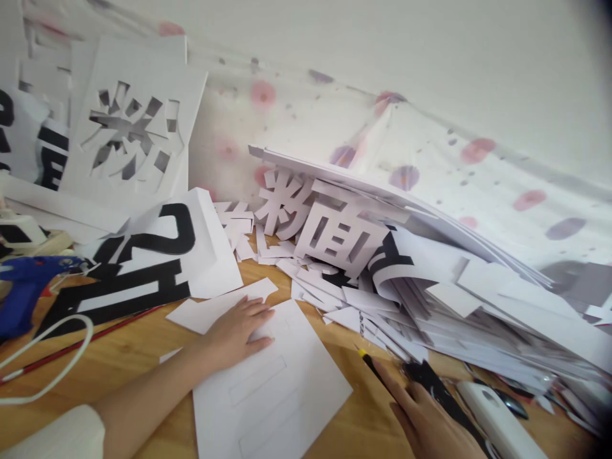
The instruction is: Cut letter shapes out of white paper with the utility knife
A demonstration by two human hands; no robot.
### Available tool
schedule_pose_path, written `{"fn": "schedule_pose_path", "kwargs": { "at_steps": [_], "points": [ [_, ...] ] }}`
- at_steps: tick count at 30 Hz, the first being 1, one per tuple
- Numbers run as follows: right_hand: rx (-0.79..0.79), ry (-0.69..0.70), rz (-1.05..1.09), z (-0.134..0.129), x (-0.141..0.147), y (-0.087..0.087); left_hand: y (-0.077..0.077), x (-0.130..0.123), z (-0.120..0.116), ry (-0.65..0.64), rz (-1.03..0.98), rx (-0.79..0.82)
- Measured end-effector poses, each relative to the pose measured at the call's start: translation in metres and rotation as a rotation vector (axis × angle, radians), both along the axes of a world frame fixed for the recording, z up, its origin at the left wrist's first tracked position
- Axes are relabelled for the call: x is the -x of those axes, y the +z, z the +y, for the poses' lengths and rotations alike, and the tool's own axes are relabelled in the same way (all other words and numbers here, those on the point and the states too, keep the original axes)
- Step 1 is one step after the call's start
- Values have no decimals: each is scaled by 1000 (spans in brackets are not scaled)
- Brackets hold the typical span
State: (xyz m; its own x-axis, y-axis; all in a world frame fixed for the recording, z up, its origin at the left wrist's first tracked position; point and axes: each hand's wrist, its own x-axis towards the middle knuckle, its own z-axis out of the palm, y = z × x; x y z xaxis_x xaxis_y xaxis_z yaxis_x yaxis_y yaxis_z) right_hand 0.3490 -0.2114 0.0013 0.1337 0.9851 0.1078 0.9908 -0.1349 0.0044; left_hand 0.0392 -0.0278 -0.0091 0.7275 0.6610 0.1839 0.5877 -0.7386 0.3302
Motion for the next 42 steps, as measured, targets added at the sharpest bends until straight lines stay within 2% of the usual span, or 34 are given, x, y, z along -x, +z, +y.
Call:
{"fn": "schedule_pose_path", "kwargs": {
  "at_steps": [4, 8, 11, 13, 14, 18, 21, 23, 30, 36, 42],
  "points": [
    [-62, 42, -84, 34, -1, -13, 2, 1, 3, -8, -70, -34],
    [-131, 87, -53, 53, 15, -4, 11, 2, 2, -12, -99, -58],
    [-74, 95, 175, 69, 41, 13, 16, 2, 1, 25, -119, -83],
    [24, 97, 417, 85, 61, 21, 16, 3, 2, 49, -124, -97],
    [71, 54, 566, 94, 70, 22, 15, 4, 2, 62, -125, -101],
    [130, 69, 758, 132, 93, 18, 12, 6, 4, 103, -133, -111],
    [191, 62, 932, 147, 96, 13, 13, 7, 4, 155, -146, -117],
    [254, 79, 1072, 148, 97, 11, 15, 8, 3, 180, -159, -123],
    [398, 230, 1538, 139, 106, 6, 21, 7, -8, 130, -221, -122],
    [484, 306, 1673, 134, 108, 7, 23, 8, -9, 163, -269, -160],
    [485, 287, 1725, 133, 105, 3, 20, 8, -8, 136, -352, -243]
  ]
}}
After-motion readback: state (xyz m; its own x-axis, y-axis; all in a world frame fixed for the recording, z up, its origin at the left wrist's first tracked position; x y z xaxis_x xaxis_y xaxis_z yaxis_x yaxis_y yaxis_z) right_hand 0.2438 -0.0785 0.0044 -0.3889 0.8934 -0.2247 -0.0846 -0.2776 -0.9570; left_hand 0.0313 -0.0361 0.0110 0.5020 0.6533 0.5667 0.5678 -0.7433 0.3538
